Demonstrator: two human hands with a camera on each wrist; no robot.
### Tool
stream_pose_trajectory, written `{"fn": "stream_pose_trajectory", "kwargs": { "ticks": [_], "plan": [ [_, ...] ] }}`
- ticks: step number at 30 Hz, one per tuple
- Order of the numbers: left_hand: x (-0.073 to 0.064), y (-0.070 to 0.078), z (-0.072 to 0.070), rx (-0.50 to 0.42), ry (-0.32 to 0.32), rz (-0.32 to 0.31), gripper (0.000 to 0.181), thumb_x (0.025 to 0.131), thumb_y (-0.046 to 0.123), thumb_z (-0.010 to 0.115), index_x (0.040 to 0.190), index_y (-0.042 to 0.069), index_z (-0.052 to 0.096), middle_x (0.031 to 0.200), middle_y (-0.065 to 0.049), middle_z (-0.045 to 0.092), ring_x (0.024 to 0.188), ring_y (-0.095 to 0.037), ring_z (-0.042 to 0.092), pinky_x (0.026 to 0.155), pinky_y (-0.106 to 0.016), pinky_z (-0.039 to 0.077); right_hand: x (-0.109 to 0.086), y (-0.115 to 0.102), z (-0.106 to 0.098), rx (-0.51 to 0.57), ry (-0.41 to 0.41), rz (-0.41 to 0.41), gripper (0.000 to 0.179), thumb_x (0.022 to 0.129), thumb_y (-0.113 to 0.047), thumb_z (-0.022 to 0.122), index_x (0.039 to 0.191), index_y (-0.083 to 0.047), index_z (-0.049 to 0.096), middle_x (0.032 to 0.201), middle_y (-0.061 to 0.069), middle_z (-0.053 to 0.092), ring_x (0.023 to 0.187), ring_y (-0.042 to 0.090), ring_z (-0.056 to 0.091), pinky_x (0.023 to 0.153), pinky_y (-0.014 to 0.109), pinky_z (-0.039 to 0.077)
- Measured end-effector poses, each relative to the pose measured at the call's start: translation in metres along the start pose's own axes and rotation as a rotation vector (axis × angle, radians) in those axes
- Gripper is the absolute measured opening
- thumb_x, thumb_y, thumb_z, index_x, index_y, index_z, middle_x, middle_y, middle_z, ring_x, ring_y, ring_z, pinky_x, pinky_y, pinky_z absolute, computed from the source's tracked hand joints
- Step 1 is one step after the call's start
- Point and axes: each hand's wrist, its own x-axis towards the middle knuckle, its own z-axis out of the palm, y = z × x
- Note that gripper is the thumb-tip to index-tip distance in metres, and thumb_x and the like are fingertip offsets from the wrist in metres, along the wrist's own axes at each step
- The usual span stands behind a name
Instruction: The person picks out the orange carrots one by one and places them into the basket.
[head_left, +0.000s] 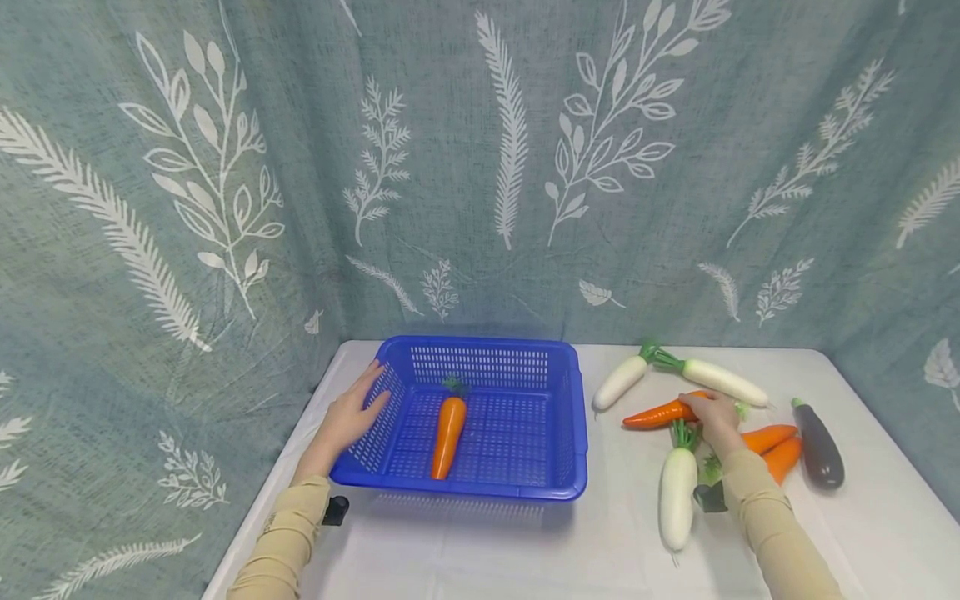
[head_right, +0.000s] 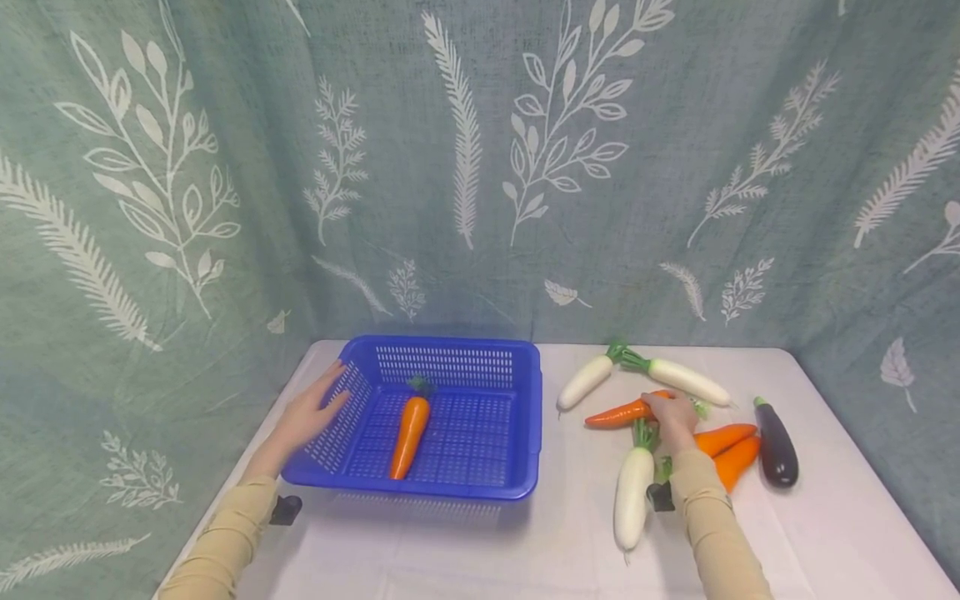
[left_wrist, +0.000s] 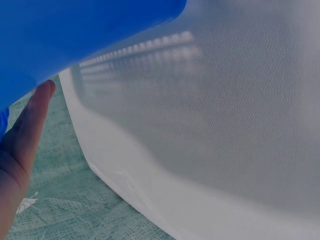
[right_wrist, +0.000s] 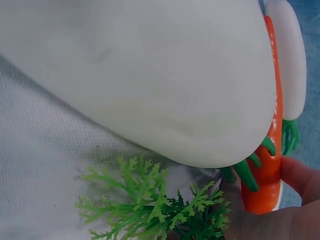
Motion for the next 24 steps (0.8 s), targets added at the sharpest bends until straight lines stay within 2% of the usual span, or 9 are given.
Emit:
{"fn": "stream_pose_trajectory", "kwargs": {
  "ticks": [8,18,24],
  "plan": [
    [0.0004,0.0009,0.0003,0.007,-0.003,-0.014,0.054,0.1,0.026,0.045,0.147,0.002,0.032,0.156,-0.017,0.025,0.134,-0.045,0.035,0.107,-0.063,0.03,-0.0014,-0.0017,-0.0003,0.037,-0.019,0.005,0.058,0.092,-0.02,0.055,0.138,0.01,0.036,0.127,0.029,0.045,0.067,0.005,0.049,0.055,0.017,0.048],
    [-0.0008,0.0016,-0.0005,0.0,0.001,-0.01,0.054,0.1,0.027,0.044,0.146,0.002,0.033,0.156,-0.017,0.025,0.136,-0.045,0.033,0.108,-0.062,0.029,-0.0023,-0.0027,0.0004,0.023,-0.01,0.013,0.057,0.092,-0.02,0.055,0.138,0.009,0.037,0.13,0.028,0.044,0.076,0.011,0.05,0.055,0.016,0.047],
    [-0.0011,0.0018,0.0,-0.001,-0.002,-0.005,0.054,0.1,0.026,0.044,0.146,0.001,0.032,0.156,-0.018,0.024,0.136,-0.045,0.033,0.108,-0.062,0.03,-0.0019,0.0,-0.0018,0.042,-0.034,0.003,0.059,0.092,-0.021,0.055,0.139,0.009,0.035,0.13,0.027,0.044,0.074,0.007,0.049,0.058,0.016,0.048]
  ]
}}
